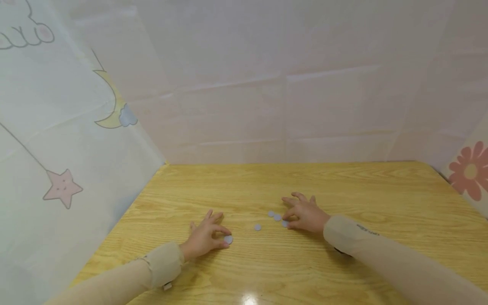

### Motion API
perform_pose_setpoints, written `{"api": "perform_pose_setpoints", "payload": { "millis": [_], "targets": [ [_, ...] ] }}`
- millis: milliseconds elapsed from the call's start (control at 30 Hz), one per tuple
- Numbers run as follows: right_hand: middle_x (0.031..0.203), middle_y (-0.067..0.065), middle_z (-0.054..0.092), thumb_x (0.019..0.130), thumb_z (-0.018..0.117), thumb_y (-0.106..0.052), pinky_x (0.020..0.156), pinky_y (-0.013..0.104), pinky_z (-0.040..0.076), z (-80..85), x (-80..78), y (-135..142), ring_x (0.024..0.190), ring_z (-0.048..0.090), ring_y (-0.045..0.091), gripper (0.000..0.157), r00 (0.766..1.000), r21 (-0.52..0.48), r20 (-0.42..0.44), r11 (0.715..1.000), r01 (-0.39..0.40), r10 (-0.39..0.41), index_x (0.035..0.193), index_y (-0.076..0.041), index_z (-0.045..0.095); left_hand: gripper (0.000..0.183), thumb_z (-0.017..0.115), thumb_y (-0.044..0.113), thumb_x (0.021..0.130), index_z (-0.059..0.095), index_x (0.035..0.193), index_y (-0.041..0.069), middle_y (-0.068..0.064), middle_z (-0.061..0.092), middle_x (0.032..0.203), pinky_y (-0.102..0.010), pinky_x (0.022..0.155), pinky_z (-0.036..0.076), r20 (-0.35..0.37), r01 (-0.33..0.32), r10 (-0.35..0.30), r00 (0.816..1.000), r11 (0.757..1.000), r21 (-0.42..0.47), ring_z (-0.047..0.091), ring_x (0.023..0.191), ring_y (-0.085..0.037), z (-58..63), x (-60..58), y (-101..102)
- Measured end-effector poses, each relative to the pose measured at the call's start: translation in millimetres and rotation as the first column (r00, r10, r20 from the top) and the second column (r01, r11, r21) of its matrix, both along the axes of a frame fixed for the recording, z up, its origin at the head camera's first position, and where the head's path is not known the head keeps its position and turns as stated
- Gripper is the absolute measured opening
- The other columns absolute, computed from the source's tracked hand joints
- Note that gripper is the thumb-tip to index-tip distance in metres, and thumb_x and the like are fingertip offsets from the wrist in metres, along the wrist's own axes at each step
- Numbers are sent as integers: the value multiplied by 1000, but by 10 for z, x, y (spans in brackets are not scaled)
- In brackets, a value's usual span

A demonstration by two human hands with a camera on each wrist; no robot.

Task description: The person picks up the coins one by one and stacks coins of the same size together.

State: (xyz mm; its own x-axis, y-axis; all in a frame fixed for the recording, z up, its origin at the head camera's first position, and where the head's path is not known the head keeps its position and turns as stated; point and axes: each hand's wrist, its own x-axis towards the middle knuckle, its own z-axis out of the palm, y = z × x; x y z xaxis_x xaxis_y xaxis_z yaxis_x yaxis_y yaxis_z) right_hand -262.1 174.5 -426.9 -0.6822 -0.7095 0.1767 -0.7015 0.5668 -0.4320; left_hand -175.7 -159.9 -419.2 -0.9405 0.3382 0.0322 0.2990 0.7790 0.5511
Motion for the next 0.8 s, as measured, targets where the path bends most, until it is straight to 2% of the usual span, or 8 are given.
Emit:
{"api": "perform_pose_setpoints", "payload": {
  "millis": [200,433,800],
  "targets": [
    [141,28,44,78,79,-19,80,89,8,-32,-26,6,130,24,58,21,1000,9,-13,1000,-13,13,98,-13,77,31,81,26,74,74,100,12,-28,38,147,-88,84,-1,-3,-5,5,1000,1000,3,12,140,-54,-5,-1,6],
    [143,28,42,81,78,-20,81,89,10,-59,-47,11,131,23,57,18,1000,12,-1,999,-29,29,98,-17,76,30,81,25,74,75,99,12,-28,38,146,-87,85,-4,33,-19,18,999,999,27,12,140,-54,-18,-29,9],
    [144,28,40,85,76,-18,84,87,12,-73,-76,-7,133,22,55,10,997,22,25,997,-68,67,88,-23,67,30,82,24,73,74,99,11,-28,36,148,-87,83,-5,76,-24,20,997,998,54,8,139,-56,-7,-65,-7]
  ]
}}
